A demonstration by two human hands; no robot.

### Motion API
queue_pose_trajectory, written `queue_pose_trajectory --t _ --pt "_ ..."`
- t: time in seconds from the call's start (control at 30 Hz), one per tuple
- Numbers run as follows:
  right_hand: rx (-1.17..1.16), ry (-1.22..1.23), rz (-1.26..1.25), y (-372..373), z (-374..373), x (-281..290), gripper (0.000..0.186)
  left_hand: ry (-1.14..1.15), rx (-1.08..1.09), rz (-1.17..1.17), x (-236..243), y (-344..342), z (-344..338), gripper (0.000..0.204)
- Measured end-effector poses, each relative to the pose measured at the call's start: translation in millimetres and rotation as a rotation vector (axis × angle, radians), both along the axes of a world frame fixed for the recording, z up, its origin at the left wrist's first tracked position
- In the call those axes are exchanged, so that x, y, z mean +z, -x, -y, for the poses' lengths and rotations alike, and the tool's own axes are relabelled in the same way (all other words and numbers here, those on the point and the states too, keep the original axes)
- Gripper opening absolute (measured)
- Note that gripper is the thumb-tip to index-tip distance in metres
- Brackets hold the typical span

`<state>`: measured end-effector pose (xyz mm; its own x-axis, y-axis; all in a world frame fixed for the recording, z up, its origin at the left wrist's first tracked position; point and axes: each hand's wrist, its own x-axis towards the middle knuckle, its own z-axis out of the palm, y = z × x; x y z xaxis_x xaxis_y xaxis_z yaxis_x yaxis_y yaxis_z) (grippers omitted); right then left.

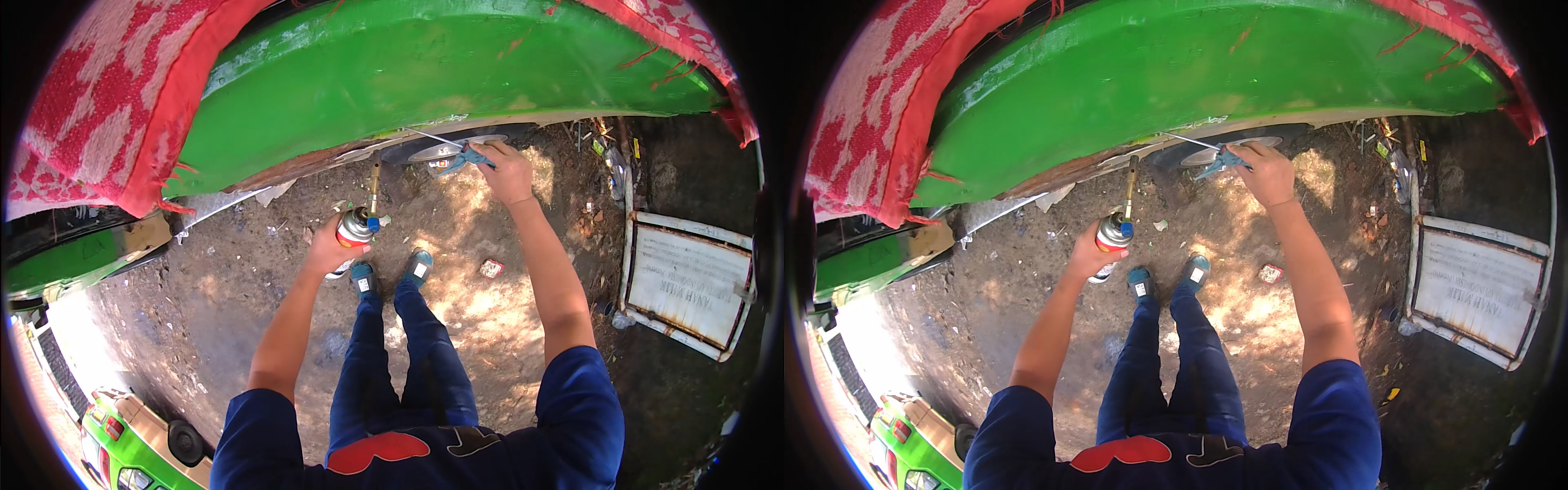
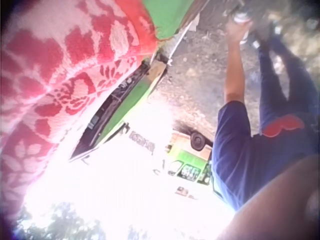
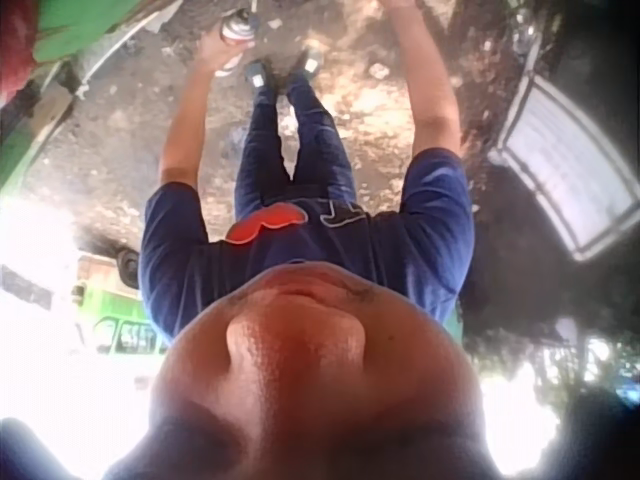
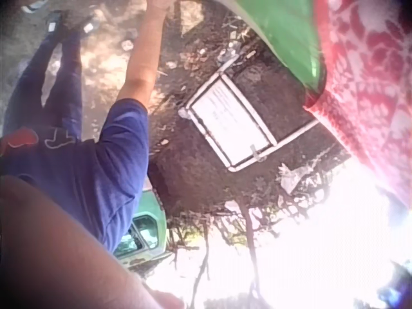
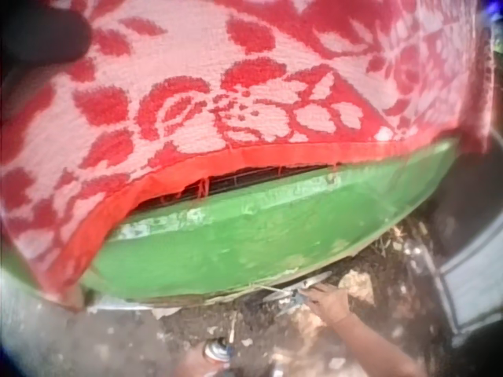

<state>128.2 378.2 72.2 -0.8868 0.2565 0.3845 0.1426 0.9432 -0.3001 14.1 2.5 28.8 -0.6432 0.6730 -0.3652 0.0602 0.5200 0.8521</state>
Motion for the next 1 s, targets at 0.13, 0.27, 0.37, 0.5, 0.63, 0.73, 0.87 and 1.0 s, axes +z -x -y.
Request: queue_pose_trajectory --t 0.13,0.27,0.37,0.5,0.63,0.73,0.87,1.0 --pt "0.014 0.003 0.003 1 -5 3 0.037 -0.004 0.018 -0.005 -6 -2 6 0.077" --pt "0.051 -0.036 -0.051 11 1 3 0.038 0.037 0.007 -0.002 -7 0 12 0.079" --pt "-0.048 0.000 0.010 -4 -4 3 0.037 0.038 -0.022 -0.004 -3 0 10 0.078" --pt "-0.097 0.047 0.018 -13 18 -6 0.041 0.004 -0.006 0.014 -6 -1 13 0.075" --pt "-0.099 0.009 -0.014 -16 6 -3 0.042 0.010 0.001 -0.006 -11 -5 16 0.072" --pt "-0.148 0.031 -0.025 -21 1 -9 0.040 0.029 -0.013 -0.064 -11 -8 18 0.072" --pt "-0.136 0.004 -0.043 -25 7 -13 0.039 -0.009 0.042 0.072 0 -13 8 0.069" --pt "-0.061 -0.061 -0.092 -24 -23 -7 0.037 -0.008 0.056 0.105 7 -18 -3 0.073"
